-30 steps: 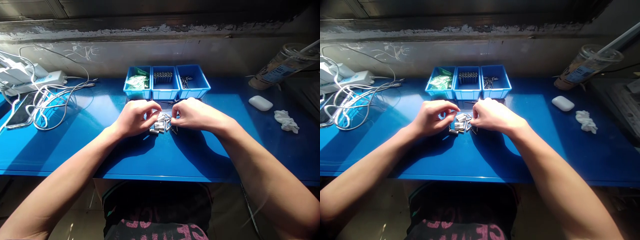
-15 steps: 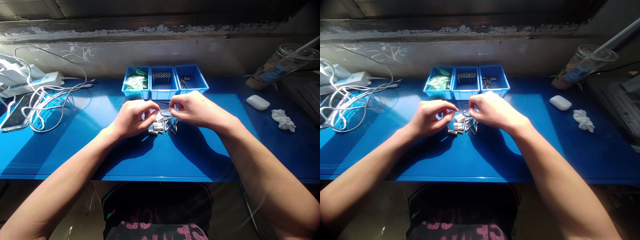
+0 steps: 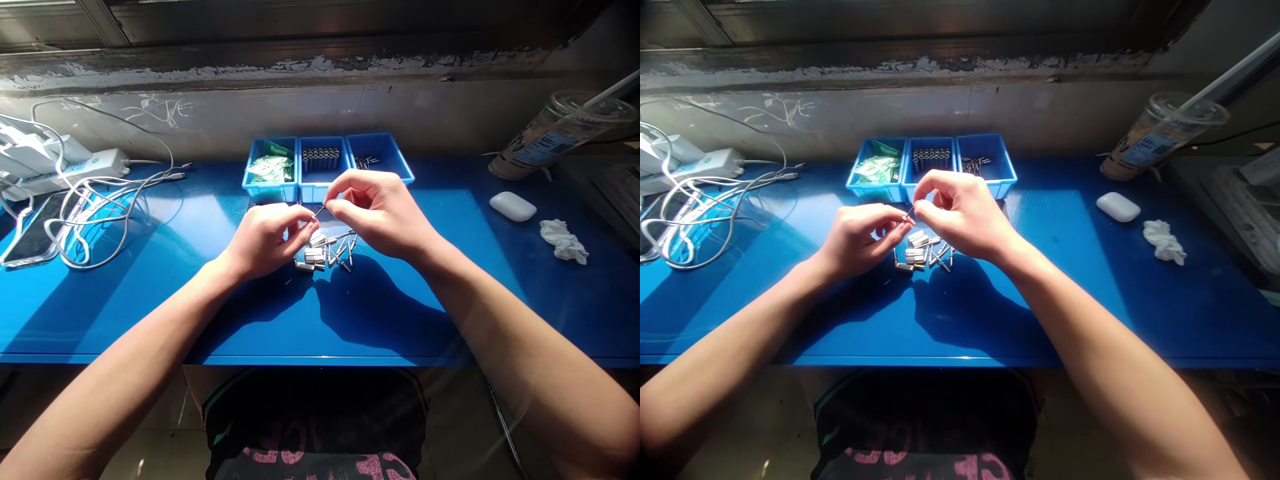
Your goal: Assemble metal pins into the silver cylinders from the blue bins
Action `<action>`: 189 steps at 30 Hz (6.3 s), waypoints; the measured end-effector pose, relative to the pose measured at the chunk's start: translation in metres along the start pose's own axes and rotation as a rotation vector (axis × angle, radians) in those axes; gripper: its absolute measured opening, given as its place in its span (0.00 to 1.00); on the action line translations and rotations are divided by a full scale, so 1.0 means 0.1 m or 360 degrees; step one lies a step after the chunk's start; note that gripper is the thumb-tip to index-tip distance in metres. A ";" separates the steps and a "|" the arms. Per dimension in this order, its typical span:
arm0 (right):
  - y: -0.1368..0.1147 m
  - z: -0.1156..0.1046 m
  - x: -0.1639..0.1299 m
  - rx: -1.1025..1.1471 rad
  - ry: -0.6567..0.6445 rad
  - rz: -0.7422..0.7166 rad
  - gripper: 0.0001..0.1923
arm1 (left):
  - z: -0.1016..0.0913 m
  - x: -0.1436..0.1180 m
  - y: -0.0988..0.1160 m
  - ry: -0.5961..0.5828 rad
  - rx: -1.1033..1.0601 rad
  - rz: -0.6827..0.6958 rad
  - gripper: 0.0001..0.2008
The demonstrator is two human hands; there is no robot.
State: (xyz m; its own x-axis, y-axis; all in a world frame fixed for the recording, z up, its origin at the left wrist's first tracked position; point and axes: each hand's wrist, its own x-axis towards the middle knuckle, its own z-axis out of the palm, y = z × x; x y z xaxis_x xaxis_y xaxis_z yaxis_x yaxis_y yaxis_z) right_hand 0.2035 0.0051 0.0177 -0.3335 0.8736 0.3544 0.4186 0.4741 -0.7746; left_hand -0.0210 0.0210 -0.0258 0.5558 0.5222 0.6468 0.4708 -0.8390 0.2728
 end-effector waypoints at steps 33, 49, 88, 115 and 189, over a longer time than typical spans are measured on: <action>0.28 -0.74 0.11 0.0583 0.0493 0.0601 0.18 | -0.04 0.02 0.04 -0.0129 -0.0144 -0.0089 0.21; 0.17 -0.43 0.01 -0.0207 -0.0244 0.0047 0.12 | 0.00 -0.01 0.02 -0.0286 -0.0129 -0.0130 0.14; 0.22 -0.49 -0.02 -0.0174 -0.0462 0.0154 0.13 | -0.03 0.00 0.02 -0.0237 -0.0058 -0.0081 0.10; 0.19 -0.75 0.01 0.0401 -0.0211 0.0321 0.06 | -0.03 -0.01 0.01 -0.0257 -0.0056 -0.0079 0.10; 0.06 -0.27 -0.02 -0.0520 -0.0226 0.0091 0.06 | -0.05 0.00 0.02 -0.0315 -0.0044 -0.0143 0.11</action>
State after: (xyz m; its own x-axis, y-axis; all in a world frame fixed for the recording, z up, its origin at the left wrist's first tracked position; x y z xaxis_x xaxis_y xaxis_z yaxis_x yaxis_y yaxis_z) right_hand 0.2299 0.0087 0.0268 -0.4063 0.8866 0.2211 0.6802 0.4550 -0.5747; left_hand -0.0234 0.0188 -0.0216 0.6377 0.6124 0.4672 0.5071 -0.7903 0.3439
